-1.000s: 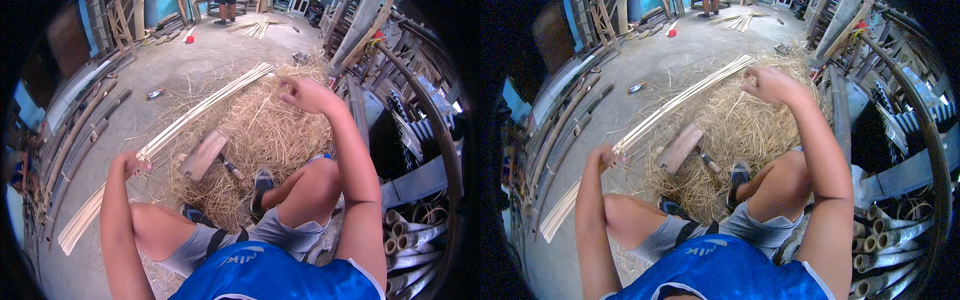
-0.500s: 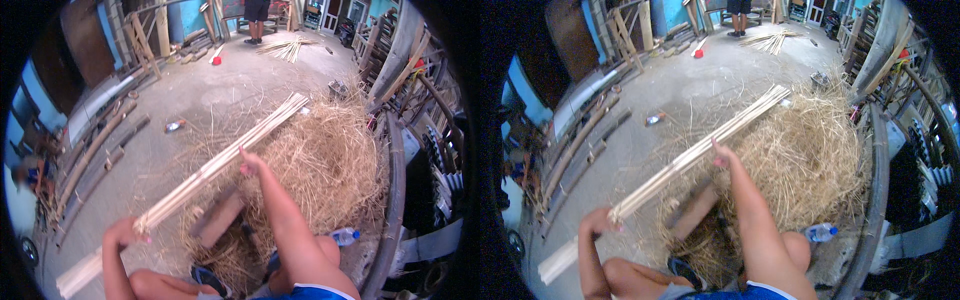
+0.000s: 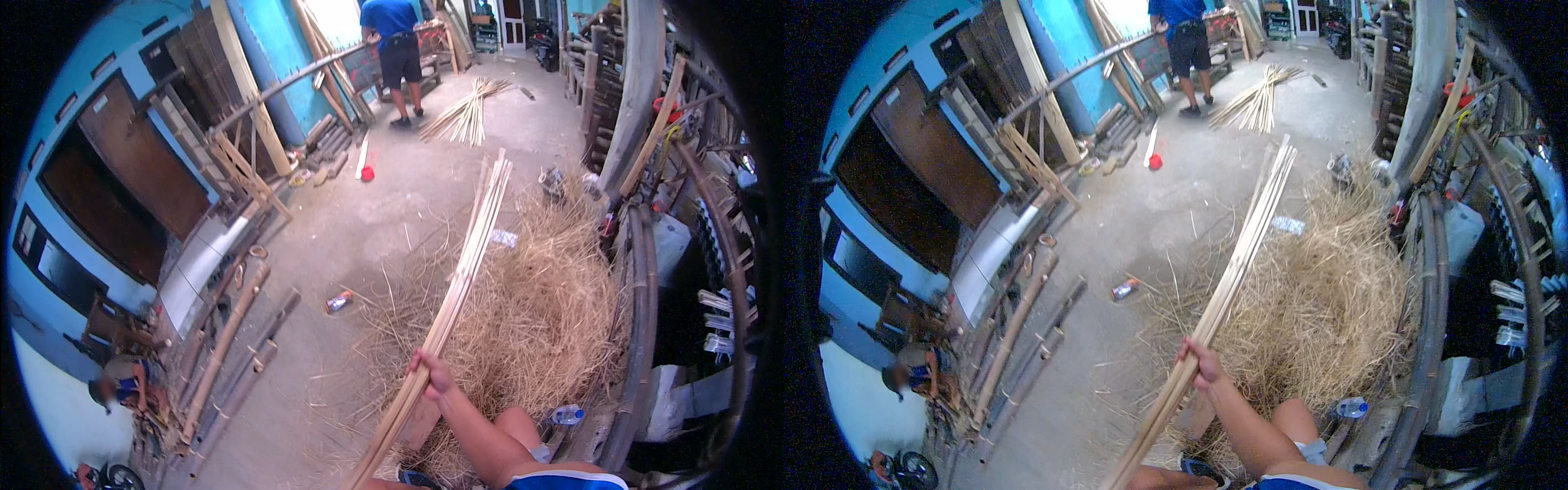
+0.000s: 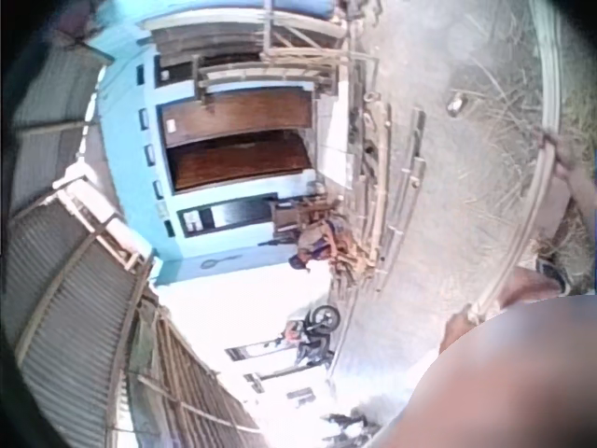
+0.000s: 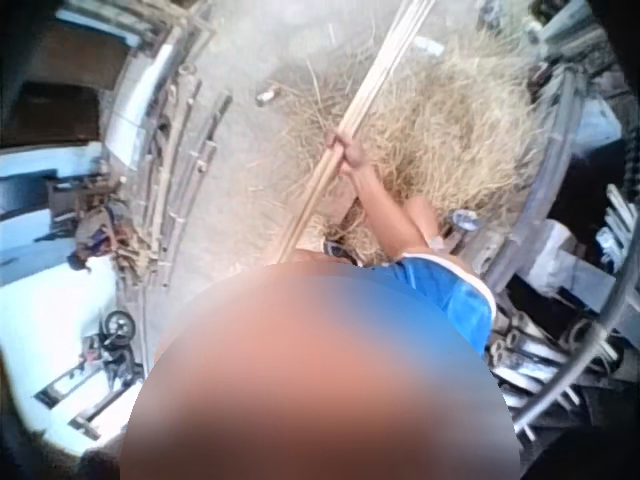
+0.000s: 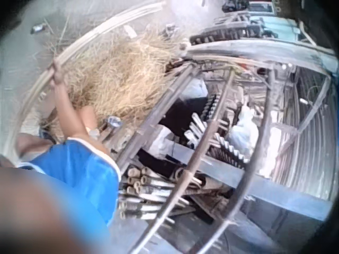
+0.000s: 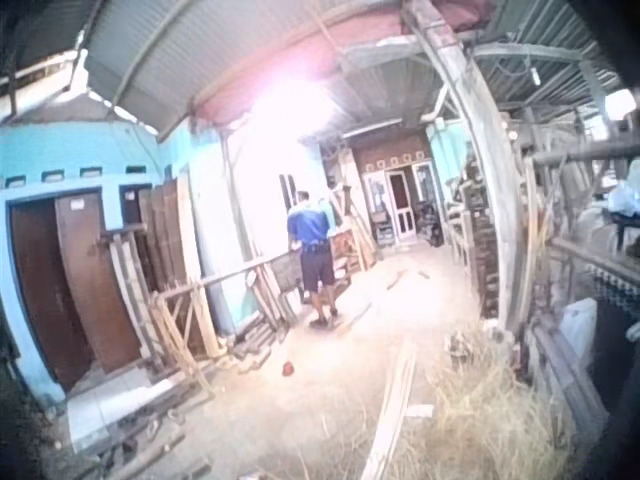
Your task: The person splits bamboo strips using a knife and wooden block, then gathers and aligns the strips into a bundle. They stand and place the bundle upright against a rack.
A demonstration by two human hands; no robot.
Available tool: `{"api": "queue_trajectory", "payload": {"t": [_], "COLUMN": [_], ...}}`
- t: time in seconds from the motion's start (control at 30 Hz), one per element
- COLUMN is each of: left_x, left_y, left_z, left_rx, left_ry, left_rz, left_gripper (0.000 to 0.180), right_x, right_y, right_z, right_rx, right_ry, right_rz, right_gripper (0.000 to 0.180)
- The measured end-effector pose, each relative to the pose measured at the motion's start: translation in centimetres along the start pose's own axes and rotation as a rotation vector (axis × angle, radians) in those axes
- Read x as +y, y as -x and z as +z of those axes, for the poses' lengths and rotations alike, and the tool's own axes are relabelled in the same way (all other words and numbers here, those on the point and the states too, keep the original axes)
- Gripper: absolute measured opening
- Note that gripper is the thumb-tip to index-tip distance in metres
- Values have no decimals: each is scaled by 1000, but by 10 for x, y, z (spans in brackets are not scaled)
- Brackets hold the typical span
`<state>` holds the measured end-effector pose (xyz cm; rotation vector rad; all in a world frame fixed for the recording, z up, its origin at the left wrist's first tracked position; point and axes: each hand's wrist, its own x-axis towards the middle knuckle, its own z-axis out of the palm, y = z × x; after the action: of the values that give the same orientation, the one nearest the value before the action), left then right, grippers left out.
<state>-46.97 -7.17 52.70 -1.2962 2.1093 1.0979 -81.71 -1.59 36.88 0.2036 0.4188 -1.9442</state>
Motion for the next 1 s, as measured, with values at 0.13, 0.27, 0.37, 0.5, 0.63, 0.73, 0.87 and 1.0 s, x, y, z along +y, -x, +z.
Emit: {"api": "queue_trajectory", "payload": {"t": [0.13,0.27,0.37,0.5,0.63,0.73,0.87,1.0], "left_x": [38,12,-67,-130,7,174,346,459], "left_y": [8,41,84,138,128,139,201,244], "left_z": [6,5,-21,-79,-139,-188,-255,-298], "left_rx": [-14,-98,-189,-252,360,581,530,771], "left_ry": [37,24,-87,-393,-149,-113,11,77], "left_rz": [93,72,-85,-173,299,703,1077,1191], "left_gripper": [74,72,71,70,58,45,51,66], "right_x": [-4,-3,-6,-19,-18,-10,-18,-47], "right_y": [96,145,165,198,223,226,229,225], "right_z": [87,151,198,255,283,295,323,375], "right_rx": [-11,74,114,44,-48,-142,-375,-467], "right_ry": [226,354,429,535,582,665,872,1198], "right_rz": [99,203,219,324,288,245,54,-192], "right_gripper": [16,16,16,26,30,29,26,25]}}
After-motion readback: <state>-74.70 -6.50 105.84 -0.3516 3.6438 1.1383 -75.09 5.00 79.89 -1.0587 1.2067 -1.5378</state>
